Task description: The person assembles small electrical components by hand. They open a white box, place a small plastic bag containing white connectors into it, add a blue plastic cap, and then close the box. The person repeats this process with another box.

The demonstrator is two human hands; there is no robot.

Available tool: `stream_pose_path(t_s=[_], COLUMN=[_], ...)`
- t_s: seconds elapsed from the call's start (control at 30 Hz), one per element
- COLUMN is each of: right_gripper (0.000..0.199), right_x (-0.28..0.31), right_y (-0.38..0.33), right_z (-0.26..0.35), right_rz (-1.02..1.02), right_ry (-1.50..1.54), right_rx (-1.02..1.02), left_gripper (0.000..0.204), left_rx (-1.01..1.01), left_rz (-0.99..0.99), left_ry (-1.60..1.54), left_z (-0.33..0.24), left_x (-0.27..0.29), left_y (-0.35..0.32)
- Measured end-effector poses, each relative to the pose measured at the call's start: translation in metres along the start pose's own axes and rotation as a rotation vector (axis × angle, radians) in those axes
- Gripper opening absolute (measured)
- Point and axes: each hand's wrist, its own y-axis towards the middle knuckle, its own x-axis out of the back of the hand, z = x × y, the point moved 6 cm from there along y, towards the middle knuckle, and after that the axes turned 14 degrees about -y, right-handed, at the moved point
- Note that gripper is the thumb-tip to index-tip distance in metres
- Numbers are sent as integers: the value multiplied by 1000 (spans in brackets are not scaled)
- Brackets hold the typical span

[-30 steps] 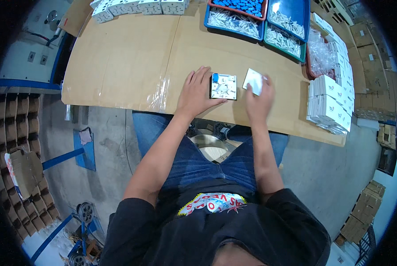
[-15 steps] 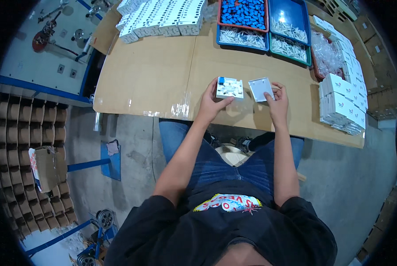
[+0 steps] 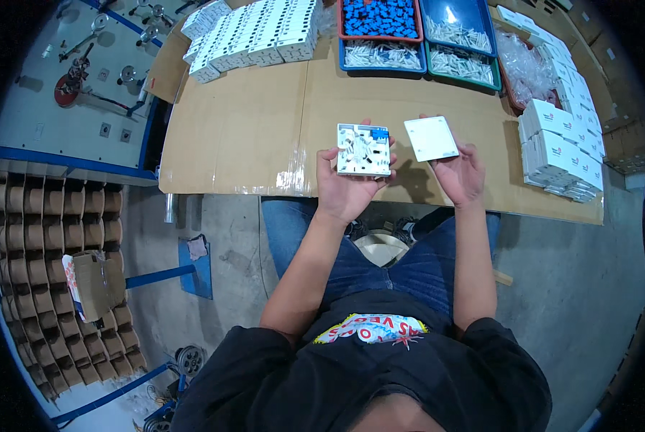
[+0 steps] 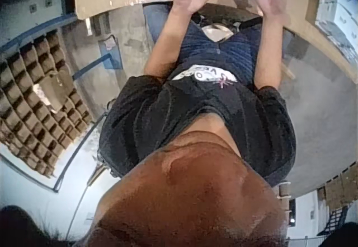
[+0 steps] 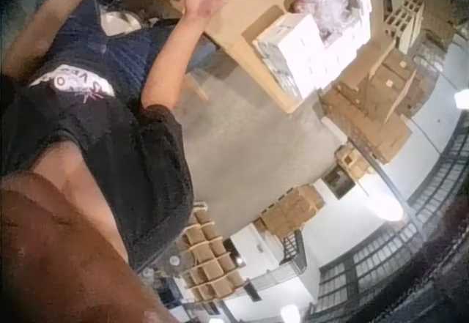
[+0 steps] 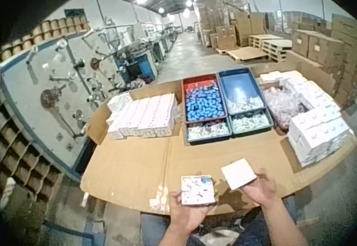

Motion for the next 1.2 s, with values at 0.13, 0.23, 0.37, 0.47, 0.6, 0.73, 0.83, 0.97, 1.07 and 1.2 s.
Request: stream_pose_path(t_s=[0.13,0.23,0.37,0.47,0.6,0.73,0.83,0.97,1.07,1.2], right_gripper=[83,85,88,91,93,91,91,98,97,72], right_x=[-1,-6,-3,3,19,26,32,21,20,10], right_y=[-6,-9,-12,-11,-8,-8,-11,-9,-6,-6], right_z=[10,17,23,25,26,34,37,37,37,38], right_rz=[44,77,92,141,153,112,98,100,75,-29], right_ry=[-330,-405,-438,-356,-258,-288,-261,-263,-315,-778], right_rx=[64,67,49,87,121,116,115,111,79,117], left_gripper=[76,74,71,69,66,65,64,61,59,58], left_rx=[35,53,116,141,161,160,164,181,150,159], left_rz=[-25,-33,-42,-103,-133,-169,-162,-142,-189,-248], left_ry=[-8,-5,-21,-17,-32,-32,-43,-69,12,74], left_z=[6,8,17,27,38,40,39,40,43,47], left_x=[1,6,14,18,22,26,28,31,31,33], left_y=[2,5,11,16,21,24,25,27,28,28])
